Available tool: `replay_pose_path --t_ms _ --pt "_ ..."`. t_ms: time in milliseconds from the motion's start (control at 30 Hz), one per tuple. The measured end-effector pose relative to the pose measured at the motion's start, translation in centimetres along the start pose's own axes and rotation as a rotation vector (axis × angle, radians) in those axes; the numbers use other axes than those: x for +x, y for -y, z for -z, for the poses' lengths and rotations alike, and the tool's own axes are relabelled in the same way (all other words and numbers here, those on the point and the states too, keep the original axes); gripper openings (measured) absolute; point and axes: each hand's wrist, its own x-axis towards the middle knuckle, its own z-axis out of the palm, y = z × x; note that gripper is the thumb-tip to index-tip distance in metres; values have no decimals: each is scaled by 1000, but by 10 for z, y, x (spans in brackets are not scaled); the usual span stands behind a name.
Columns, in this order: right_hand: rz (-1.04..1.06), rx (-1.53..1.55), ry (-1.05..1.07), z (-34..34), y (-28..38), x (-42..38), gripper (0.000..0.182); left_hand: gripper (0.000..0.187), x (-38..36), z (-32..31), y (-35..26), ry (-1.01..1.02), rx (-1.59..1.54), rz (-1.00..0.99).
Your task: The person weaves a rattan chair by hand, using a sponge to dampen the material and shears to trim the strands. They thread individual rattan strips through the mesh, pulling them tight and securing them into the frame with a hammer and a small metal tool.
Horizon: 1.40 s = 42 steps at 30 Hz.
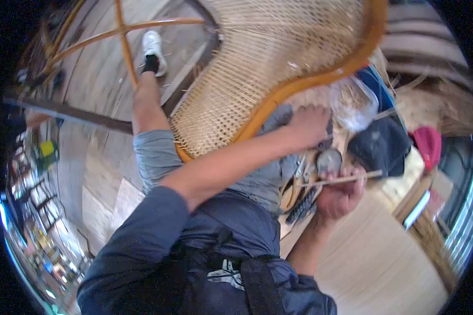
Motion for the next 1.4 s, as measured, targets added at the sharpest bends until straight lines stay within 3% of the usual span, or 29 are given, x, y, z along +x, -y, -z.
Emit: replay_pose_path --t_ms 67,100,167,267,367,400,500,633,667,767,800,900,933,1000,1033,1100,1133,1233,1333,1400 --pt "-60 -109 -2 20 3 3 21 55 20 -50 15 -130 168 127" --pt "-38 -179 -24 28 0 5 19 57 21 -48 14 -99 143 140" --pt "-61 -239 -288 22 -14 11 20 62 17 -40 17 -33 101 166" --pt "-249 -206 -224 45 -19 26 21 60 12 -49 25 -38 75 243" --pt "-293 -241 -191 45 -24 42 21 53 -1 -40 26 -134 -85 138" --pt "-237 -368 -262 46 -28 47 21 49 -7 -38 25 -252 -83 26" --pt "-115 -300 -290 47 -26 53 21 48 -15 -27 18 -580 -89 -226" --pt "13 -411 -310 35 -14 52 20 45 -45 39 5 -829 -343 -333" --pt "6 -511 -292 40 -11 53 26 59 -50 52 6 -717 -441 -333" --pt "-13 -520 -278 -26 -17 48 29 76 -76 83 0 -735 -693 -303" --pt "-78 -456 -179 -19 -17 49 37 85 -81 83 3 -687 -678 -298" --pt "-124 -470 4 -12 -22 54 43 84 -95 89 14 -585 -671 -215" --pt "-158 -736 -95 -20 -17 56 44 83 -100 95 20 -545 -687 -174" --pt "-90 -788 17 -39 -35 54 47 82 -112 108 34 -460 -718 -96" --pt "-54 -814 77 -47 -41 55 48 82 -116 108 40 -546 -633 -77" --pt "-202 -771 169 -59 -41 61 51 82 -126 106 50 -712 -460 -32" --pt "-227 -771 183 -77 -50 61 51 85 -138 120 54 -761 -186 -25" --pt "-311 -827 236 -106 -72 66 42 88 -161 147 66 -547 17 -163" --pt "-413 -880 303 -122 -91 69 38 90 -169 150 78 -295 144 -122" --pt "-480 -832 321 -122 -102 71 38 90 -173 151 88 -347 162 -136"
